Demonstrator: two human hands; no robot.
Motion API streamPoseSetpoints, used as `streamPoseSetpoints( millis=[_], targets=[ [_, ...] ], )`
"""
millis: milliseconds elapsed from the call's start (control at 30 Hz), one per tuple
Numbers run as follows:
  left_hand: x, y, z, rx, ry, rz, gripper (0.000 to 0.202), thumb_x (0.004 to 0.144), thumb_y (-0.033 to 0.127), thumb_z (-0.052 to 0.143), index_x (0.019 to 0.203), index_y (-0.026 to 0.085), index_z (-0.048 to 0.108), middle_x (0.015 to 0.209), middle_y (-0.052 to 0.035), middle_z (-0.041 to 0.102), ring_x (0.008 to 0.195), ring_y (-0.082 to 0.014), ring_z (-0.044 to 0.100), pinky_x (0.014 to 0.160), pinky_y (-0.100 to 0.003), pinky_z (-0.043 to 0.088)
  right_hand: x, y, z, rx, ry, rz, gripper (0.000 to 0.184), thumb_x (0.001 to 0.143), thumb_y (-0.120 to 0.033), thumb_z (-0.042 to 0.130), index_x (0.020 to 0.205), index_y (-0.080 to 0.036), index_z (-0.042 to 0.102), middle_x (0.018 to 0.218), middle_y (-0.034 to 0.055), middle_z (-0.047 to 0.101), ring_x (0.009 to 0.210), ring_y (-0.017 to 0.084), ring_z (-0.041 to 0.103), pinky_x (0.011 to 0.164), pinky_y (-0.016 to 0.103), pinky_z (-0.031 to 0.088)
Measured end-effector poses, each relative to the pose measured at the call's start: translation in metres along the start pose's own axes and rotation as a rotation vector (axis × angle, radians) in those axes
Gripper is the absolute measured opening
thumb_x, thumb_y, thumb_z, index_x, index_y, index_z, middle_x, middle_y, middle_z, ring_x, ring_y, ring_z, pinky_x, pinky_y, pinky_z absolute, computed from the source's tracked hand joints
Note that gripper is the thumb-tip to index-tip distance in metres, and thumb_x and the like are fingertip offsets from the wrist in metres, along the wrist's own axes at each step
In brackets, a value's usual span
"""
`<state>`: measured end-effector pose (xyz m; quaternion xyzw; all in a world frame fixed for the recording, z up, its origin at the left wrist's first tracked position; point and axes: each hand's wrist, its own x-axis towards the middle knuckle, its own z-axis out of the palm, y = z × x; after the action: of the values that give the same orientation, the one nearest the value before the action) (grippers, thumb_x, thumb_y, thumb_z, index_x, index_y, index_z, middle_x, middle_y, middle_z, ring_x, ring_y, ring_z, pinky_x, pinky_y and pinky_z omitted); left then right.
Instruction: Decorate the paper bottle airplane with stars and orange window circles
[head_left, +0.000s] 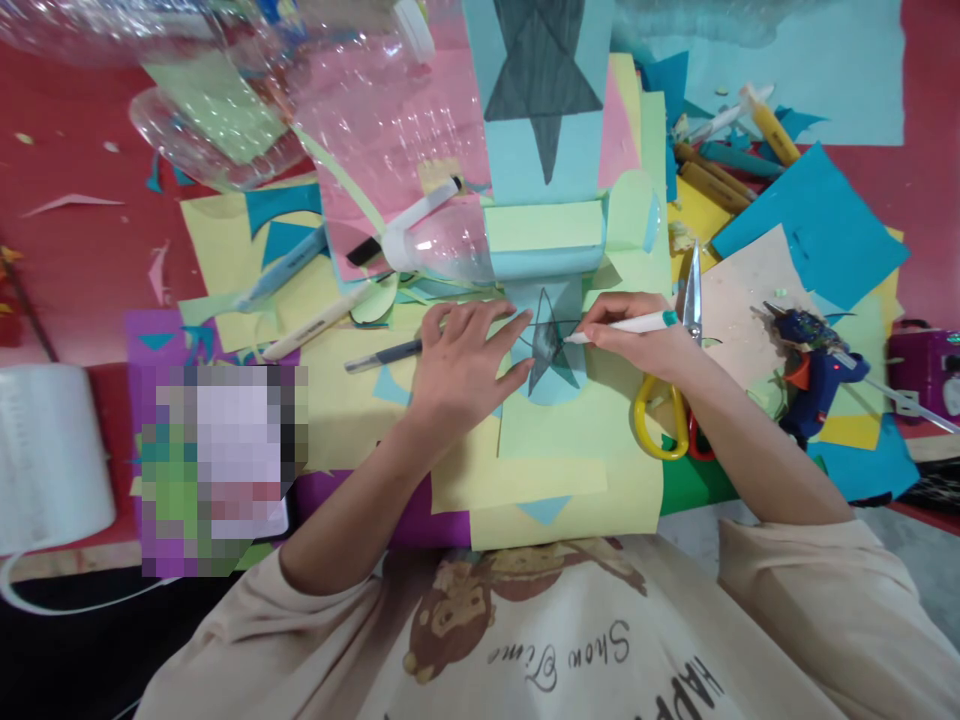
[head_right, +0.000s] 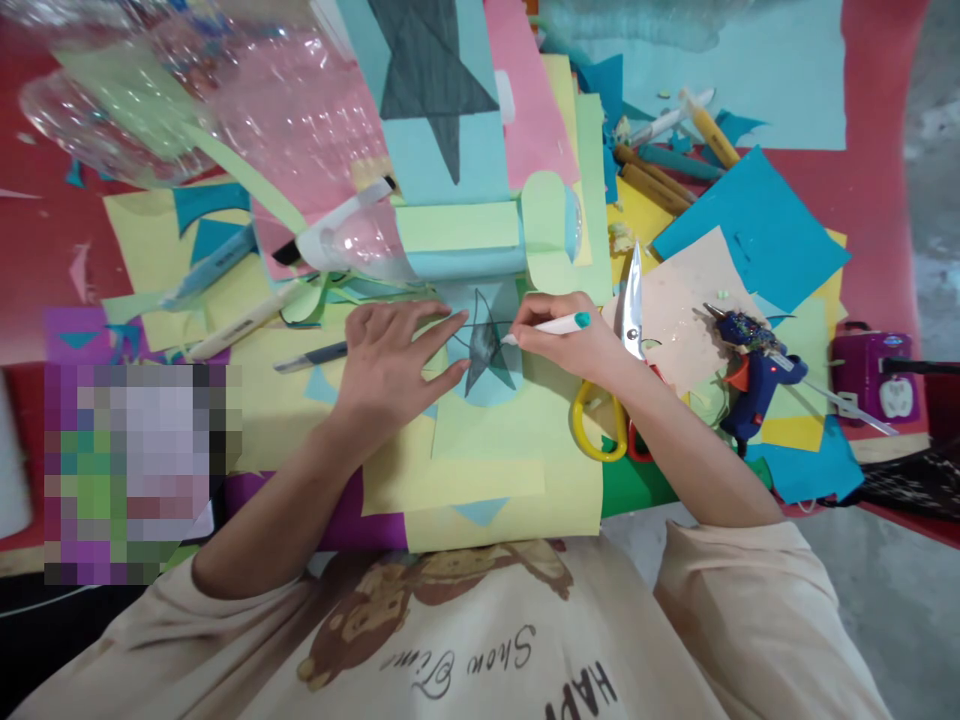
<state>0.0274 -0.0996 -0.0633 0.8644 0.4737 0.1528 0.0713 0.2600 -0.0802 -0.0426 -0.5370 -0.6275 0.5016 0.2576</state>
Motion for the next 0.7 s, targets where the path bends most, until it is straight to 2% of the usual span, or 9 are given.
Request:
streamPoseSetpoints(
  millis=[133, 333, 700],
  targets=[
    [-0.0002, -0.0003, 0.0013, 0.0, -0.001, 0.0, 0.038, 0.091, 0.039, 0.053, 0.124, 0.024, 0.062, 0.119, -0.0108, 0.065, 0.11, -0.0284, 0.058, 0.1, -0.049, 0.035, 0.0002, 0.001, 0.0002, 0.021, -0.02, 0.034, 0.011, 0.074, -0.024, 0.063, 0.066, -0.017, 0.063, 0.059, -0.0025, 0.057, 0.055, 0.009, 0.044, 0.051, 0.023, 0.03],
    [-0.0003, 0.0, 0.0004, 0.013, -0.005, 0.0, 0.038, 0.091, 0.038, 0.055, 0.125, 0.023, 0.062, 0.12, -0.0102, 0.065, 0.11, -0.0281, 0.058, 0.1, -0.048, 0.034, 0.0007, 0.0053, 0.002, 0.081, 0.1, -0.012, 0.013, 0.078, -0.026, 0.06, 0.071, -0.017, 0.064, 0.066, 0.0001, 0.063, 0.063, 0.012, 0.056, 0.058, 0.024, 0.04],
    [-0.0006, -0.0012, 0.002, 0.026, 0.012, 0.022, 0.038, 0.091, 0.039, 0.054, 0.124, 0.022, 0.062, 0.119, -0.0104, 0.065, 0.109, -0.0281, 0.058, 0.099, -0.047, 0.034, -0.0018, 0.0006, 0.0008, -0.037, 0.063, -0.031, 0.015, 0.081, -0.029, 0.06, 0.075, -0.017, 0.065, 0.066, 0.0004, 0.062, 0.06, 0.011, 0.051, 0.054, 0.024, 0.034]
  ],
)
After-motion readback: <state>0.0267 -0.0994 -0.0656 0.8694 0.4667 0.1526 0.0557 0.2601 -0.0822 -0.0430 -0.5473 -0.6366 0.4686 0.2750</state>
